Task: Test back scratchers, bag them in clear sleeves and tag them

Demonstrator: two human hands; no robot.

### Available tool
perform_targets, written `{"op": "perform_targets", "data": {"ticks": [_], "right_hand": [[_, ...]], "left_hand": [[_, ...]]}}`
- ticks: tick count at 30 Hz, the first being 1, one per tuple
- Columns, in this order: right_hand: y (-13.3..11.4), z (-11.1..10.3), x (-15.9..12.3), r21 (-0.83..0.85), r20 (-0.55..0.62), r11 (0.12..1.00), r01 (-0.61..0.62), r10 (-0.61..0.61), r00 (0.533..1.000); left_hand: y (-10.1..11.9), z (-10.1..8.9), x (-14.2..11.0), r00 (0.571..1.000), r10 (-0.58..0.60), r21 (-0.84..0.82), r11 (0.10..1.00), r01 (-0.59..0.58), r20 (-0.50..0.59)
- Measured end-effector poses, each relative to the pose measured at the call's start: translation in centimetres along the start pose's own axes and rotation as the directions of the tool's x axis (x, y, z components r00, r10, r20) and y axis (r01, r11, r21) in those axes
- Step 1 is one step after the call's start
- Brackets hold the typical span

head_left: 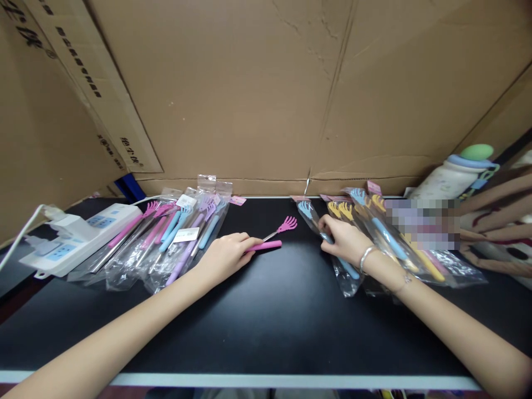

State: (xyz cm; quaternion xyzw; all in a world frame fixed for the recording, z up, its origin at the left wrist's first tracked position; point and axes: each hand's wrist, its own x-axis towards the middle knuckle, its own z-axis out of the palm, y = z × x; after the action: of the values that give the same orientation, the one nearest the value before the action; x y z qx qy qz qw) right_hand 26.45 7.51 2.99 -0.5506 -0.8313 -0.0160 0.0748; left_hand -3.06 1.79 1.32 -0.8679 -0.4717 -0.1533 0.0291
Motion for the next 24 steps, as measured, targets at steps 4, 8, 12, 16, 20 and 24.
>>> {"op": "perform_targets", "data": {"ticks": [4,8,12,16,20,24], "right_hand": [[1.2,-1.6,0.1,0.073,-0.109,0.997,0.014,-0.006,0.994],[3.7,-4.1,0.2,0.028,-0.131,0.992,-0.123,0.125,0.983],[6.1,-5.3,0.3,-0.034,-0.070,0.978,-0.206,0.203,0.977],[7.0,-4.9,0.3,-0.080,-0.004,0.974,-0.211,0.211,0.977],[7.1,-4.2,0.1,-0.116,0.070,0.976,-0.183,0.192,0.979],[7.6,-4.0,0.0,-0.150,0.102,0.972,-0.179,0.195,0.975]], "left_hand": [[0.0,0.1,0.0,1.000,0.003,-0.005,1.000,-0.003,0.007],[-0.1,0.1,0.0,1.000,0.003,-0.007,1.000,-0.003,0.009],[-0.2,0.2,0.0,1.000,-0.002,0.011,1.000,0.002,0.006],[-0.3,0.3,-0.1,1.000,-0.008,0.038,0.999,0.007,0.010],[-0.2,0.2,-0.1,1.000,-0.005,0.061,0.998,0.004,0.012],[0.0,-0.1,0.0,1.000,-0.002,0.080,0.997,0.001,0.021]]}}
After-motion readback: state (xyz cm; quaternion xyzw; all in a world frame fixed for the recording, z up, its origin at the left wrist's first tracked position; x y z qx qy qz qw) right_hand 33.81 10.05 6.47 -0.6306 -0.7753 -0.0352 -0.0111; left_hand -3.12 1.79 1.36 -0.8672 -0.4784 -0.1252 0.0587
